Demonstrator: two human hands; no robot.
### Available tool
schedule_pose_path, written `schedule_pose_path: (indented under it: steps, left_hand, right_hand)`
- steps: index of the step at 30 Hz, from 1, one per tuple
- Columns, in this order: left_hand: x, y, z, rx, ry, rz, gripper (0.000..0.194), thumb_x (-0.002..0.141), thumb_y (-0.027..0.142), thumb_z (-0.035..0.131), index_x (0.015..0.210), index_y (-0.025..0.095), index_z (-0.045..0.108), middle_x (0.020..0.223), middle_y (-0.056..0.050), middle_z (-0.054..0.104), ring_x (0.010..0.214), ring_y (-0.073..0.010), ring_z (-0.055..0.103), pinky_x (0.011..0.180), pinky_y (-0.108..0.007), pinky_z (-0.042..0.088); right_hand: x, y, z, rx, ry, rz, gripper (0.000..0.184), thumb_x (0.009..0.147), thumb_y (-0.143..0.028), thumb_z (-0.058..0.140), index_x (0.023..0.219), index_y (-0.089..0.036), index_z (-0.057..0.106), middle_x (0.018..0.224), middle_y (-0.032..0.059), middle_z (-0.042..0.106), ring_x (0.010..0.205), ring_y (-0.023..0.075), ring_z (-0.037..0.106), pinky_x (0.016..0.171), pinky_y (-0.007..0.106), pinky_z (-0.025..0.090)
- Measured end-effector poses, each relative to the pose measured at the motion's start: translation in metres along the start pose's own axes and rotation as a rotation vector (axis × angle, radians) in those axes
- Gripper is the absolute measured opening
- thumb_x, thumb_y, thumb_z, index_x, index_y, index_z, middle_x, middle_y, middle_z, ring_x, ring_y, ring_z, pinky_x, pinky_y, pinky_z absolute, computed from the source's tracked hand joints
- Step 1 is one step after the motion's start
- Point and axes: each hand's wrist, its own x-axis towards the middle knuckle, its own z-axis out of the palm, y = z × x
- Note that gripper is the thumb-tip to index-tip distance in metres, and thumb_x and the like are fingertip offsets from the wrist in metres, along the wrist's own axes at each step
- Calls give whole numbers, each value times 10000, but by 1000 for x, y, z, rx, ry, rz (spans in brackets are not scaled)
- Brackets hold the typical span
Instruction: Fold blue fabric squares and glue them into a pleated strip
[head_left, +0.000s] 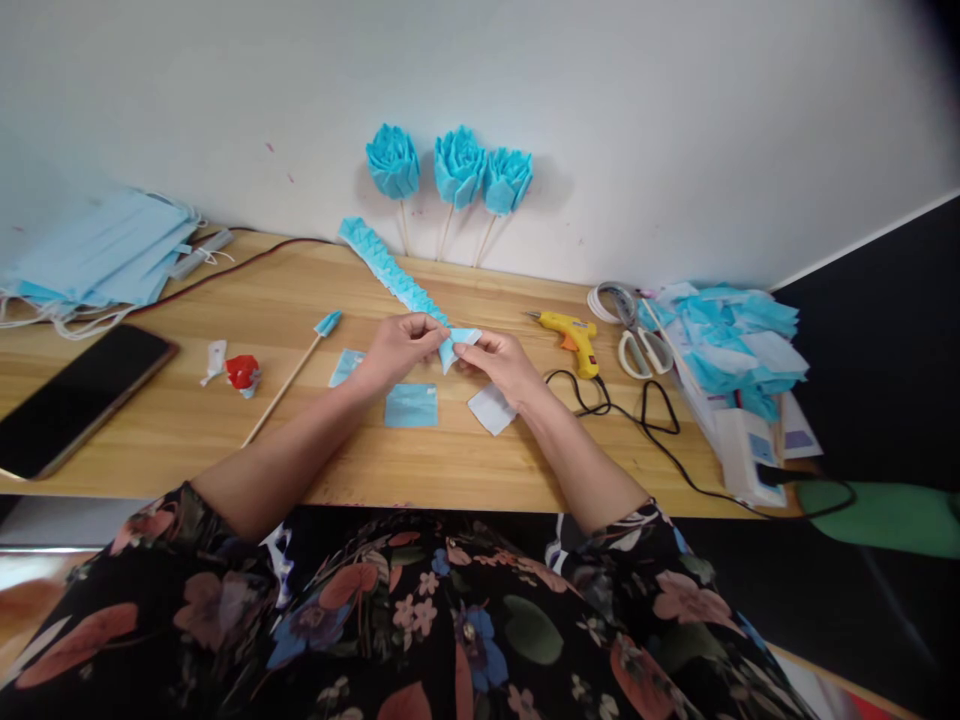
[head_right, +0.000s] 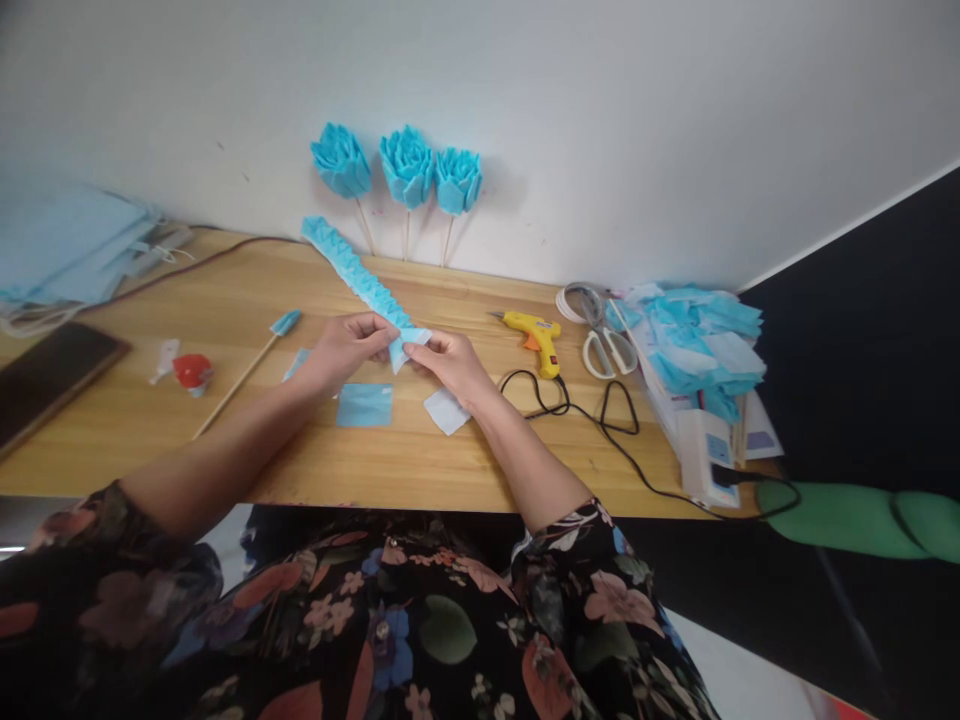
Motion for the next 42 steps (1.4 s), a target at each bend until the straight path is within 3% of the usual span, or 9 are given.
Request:
schedule_pose_path:
  steps: [10, 17, 26, 33, 36, 42]
  left_hand:
    - [1, -10, -3, -200, -127, -59, 322, 770, 433, 762, 651, 164, 632, 606, 3, 608, 562, -93, 530, 598, -247, 426]
    - [5, -4, -7, -356, -73, -146, 390, 820, 544, 707, 794, 156, 682, 663, -32, 637, 579, -125, 569, 580, -271, 444]
    - [3, -6, -7, -95, -116, -62, 250, 735, 395, 772, 721, 168, 669, 604, -2, 638, 558, -102, 545, 595, -246, 410]
    - [2, -5, -6, -298, -133, -132, 235, 719, 352, 764, 693, 167, 622, 640, -2, 619, 576, -104, 545, 604, -260, 413]
    - [3, -7, -6, -332, -130, -157, 240, 746, 383, 743, 751, 169, 636, 683, -16, 636, 587, -115, 561, 590, -263, 418]
    - [0, -4, -3, -53, -176, -56, 346, 759, 494, 732, 769, 163, 632, 668, -4, 620, 586, -108, 541, 579, -249, 409]
  right_hand:
    - [3, 2, -5, -42, -2, -102, 251, 697, -420, 733, 789, -187, 716, 743, -14, 661, 687, 122, 534, 674, 275, 426]
    - [2, 0, -6, -53, -17, -105, 254, 670, -419, 750, 758, -186, 699, 688, -29, 622, 644, 113, 494, 654, 270, 398]
    - [4, 1, -8, -118, -19, -131, 249, 694, -409, 727, 766, -176, 675, 717, -32, 619, 668, 113, 501, 686, 273, 390]
    - [1, -9, -12, -148, -12, -189, 265, 736, -415, 700, 658, -195, 575, 626, -42, 551, 629, 119, 476, 646, 271, 364]
    - [1, -11, -14, -170, -13, -198, 275, 736, -417, 695, 639, -198, 560, 618, -36, 553, 626, 122, 477, 647, 276, 364]
    - [1, -10, -15, -253, -71, -209, 230, 753, -397, 662, 699, -193, 570, 680, -32, 536, 645, 122, 462, 657, 280, 357]
